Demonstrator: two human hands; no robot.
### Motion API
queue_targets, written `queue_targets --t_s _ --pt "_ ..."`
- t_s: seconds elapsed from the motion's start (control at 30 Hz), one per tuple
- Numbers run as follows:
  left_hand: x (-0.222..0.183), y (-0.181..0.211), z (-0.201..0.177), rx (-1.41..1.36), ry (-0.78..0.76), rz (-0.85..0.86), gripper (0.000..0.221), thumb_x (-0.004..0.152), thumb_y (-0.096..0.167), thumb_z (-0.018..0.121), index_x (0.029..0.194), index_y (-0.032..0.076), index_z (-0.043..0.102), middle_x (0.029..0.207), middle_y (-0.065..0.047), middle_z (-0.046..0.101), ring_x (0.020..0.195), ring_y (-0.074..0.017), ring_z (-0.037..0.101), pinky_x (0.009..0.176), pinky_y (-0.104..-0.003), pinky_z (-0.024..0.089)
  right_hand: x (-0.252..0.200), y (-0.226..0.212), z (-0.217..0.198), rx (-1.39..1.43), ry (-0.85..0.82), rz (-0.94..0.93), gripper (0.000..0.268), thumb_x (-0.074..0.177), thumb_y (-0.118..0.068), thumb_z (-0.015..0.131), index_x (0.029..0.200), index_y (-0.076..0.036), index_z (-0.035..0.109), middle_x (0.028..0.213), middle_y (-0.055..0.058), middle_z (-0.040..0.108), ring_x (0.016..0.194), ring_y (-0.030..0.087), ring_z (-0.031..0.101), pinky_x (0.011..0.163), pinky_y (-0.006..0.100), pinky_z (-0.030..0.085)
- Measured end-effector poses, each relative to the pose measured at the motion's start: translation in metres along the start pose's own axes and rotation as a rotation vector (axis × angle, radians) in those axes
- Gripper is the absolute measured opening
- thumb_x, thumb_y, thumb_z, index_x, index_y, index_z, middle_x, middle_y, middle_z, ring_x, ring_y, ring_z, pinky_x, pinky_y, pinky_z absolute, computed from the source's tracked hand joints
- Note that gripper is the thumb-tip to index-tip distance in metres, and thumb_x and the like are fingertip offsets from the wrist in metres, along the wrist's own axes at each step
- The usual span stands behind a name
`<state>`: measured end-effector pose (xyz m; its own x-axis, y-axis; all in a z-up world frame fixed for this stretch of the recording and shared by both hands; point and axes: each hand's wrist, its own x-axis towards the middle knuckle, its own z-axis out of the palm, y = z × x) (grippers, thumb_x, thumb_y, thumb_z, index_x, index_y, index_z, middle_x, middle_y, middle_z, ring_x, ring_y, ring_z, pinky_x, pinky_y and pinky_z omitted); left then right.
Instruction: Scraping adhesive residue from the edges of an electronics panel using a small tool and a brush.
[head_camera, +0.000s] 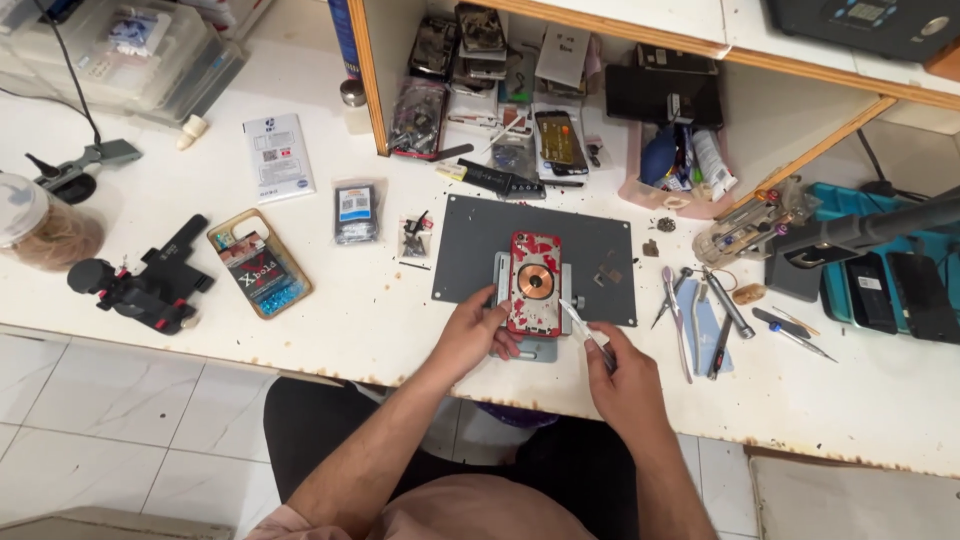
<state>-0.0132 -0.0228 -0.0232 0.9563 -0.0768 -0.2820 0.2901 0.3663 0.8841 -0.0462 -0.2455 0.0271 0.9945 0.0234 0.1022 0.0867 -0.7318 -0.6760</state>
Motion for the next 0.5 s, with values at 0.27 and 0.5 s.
queue_targets --t_s 0.27,0.5 --pt "0.011 -0.010 -0.007 -0.032 0.006 0.004 0.060 0.101 0.014 0.059 0.147 -0.015 0.036 0.082 -0.032 0.065 0.059 -0.0394 0.072 0.048 -0.041 0.063 -0.007 -0.021 0.000 -0.020 0.009 -0.171 0.023 0.093 -0.013 0.069 0.113 -0.013 0.080 0.072 0.016 0.076 0.066 0.030 0.074 0.060 0.037 0.057" --pt "0.013 -0.020 -0.011 -0.047 -0.018 0.070 0.057 0.103 0.014 0.056 0.146 -0.018 0.036 0.082 -0.030 0.065 0.061 -0.0343 0.072 0.050 -0.035 0.063 -0.010 -0.017 0.010 -0.112 -0.005 -0.273 0.022 0.092 -0.014 0.071 0.111 -0.015 0.081 0.065 0.012 0.073 0.058 0.021 0.070 0.053 0.031 0.056"
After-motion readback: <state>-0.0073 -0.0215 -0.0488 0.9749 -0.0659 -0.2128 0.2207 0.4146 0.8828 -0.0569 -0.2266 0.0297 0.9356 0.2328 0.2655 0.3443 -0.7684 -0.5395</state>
